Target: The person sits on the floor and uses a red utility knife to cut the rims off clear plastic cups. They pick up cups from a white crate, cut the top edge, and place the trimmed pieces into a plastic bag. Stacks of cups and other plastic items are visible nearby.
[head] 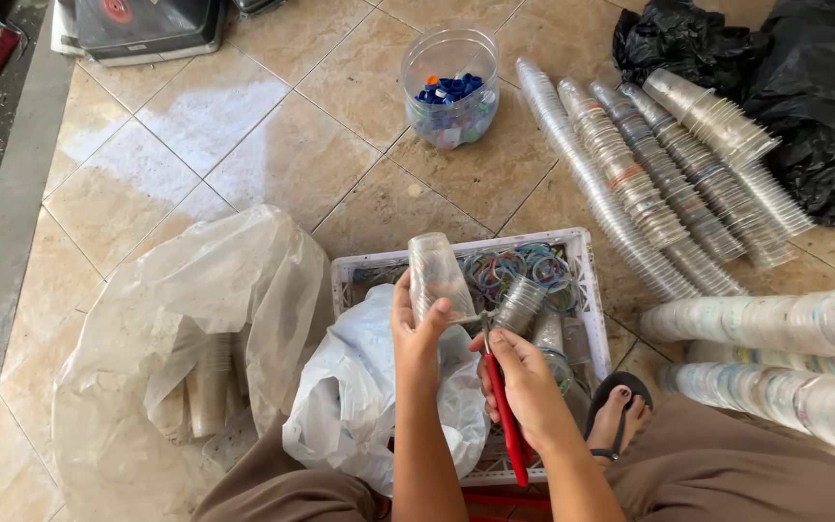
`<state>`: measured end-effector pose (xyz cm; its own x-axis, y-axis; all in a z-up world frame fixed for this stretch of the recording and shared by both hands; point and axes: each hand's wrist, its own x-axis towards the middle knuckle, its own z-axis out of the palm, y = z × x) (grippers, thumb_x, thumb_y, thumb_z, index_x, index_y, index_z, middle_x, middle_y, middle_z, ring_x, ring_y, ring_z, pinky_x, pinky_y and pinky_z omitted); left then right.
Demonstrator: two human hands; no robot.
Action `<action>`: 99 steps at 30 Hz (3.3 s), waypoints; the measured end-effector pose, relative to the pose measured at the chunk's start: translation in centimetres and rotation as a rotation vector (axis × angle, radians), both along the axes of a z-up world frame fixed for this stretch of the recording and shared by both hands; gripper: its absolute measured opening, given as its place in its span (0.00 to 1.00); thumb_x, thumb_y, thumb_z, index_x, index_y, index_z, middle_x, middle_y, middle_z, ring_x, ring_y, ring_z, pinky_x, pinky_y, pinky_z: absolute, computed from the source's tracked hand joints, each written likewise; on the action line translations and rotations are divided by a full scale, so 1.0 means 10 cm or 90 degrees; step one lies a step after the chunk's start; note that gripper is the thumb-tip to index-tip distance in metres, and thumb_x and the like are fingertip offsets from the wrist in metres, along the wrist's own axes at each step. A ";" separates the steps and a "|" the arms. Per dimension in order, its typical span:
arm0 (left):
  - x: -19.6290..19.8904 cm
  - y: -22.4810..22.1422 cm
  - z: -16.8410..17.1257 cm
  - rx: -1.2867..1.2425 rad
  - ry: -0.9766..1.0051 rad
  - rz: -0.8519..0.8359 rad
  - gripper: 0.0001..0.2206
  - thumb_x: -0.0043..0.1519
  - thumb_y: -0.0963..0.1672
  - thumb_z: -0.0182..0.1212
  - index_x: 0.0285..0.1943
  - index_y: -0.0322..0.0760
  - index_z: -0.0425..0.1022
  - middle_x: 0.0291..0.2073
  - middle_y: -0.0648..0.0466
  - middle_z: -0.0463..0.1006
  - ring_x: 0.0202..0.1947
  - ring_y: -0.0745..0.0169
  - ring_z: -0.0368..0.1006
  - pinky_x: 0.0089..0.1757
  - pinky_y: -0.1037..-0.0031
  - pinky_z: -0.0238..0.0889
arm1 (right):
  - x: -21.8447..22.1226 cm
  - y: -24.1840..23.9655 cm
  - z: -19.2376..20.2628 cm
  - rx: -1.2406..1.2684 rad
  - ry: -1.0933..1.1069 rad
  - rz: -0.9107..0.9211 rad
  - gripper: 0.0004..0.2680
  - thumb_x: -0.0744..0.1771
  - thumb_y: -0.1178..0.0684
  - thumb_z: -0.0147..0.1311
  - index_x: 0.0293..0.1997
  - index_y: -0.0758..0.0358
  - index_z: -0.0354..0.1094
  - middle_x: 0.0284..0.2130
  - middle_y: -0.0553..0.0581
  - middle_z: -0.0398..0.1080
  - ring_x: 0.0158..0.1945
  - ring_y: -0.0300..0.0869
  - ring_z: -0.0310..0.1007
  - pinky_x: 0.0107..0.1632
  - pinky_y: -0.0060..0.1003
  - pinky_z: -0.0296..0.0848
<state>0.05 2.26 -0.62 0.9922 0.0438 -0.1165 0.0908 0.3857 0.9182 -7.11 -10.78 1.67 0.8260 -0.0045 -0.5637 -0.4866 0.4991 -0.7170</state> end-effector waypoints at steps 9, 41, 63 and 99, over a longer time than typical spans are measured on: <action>-0.05 0.10 0.14 0.053 0.033 0.048 0.33 0.54 0.44 0.65 0.70 0.31 0.63 0.50 0.44 0.77 0.46 0.56 0.73 0.48 0.72 0.67 | 0.08 0.09 -0.04 -0.034 0.029 0.020 0.13 0.72 0.47 0.45 0.42 0.68 0.70 0.17 0.57 0.61 0.14 0.39 0.53 0.16 0.34 0.53; -0.12 0.17 0.06 0.091 -0.046 0.154 0.34 0.57 0.45 0.62 0.74 0.29 0.58 0.53 0.45 0.73 0.42 0.60 0.72 0.47 0.73 0.66 | -0.02 0.11 0.13 -0.042 0.027 0.070 0.14 0.72 0.47 0.46 0.40 0.71 0.71 0.15 0.58 0.60 0.12 0.40 0.52 0.16 0.35 0.52; -0.04 -0.03 -0.09 -0.151 -0.099 0.084 0.36 0.55 0.45 0.65 0.73 0.31 0.56 0.53 0.40 0.74 0.48 0.52 0.73 0.47 0.70 0.68 | -0.07 -0.06 0.21 0.031 0.012 0.041 0.14 0.72 0.48 0.44 0.40 0.71 0.72 0.14 0.56 0.59 0.12 0.38 0.51 0.16 0.35 0.51; -0.20 0.57 0.13 -0.009 -0.080 0.075 0.35 0.58 0.50 0.67 0.72 0.29 0.60 0.52 0.40 0.78 0.35 0.63 0.79 0.40 0.67 0.78 | 0.03 0.30 0.02 -0.178 -0.019 0.150 0.11 0.71 0.51 0.46 0.46 0.65 0.75 0.13 0.61 0.60 0.10 0.44 0.59 0.11 0.34 0.60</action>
<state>-1.93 7.91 0.66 0.9872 0.1592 0.0062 -0.0702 0.3998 0.9139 -6.84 -7.75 1.92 0.8383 0.0380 -0.5439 -0.5425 0.1585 -0.8250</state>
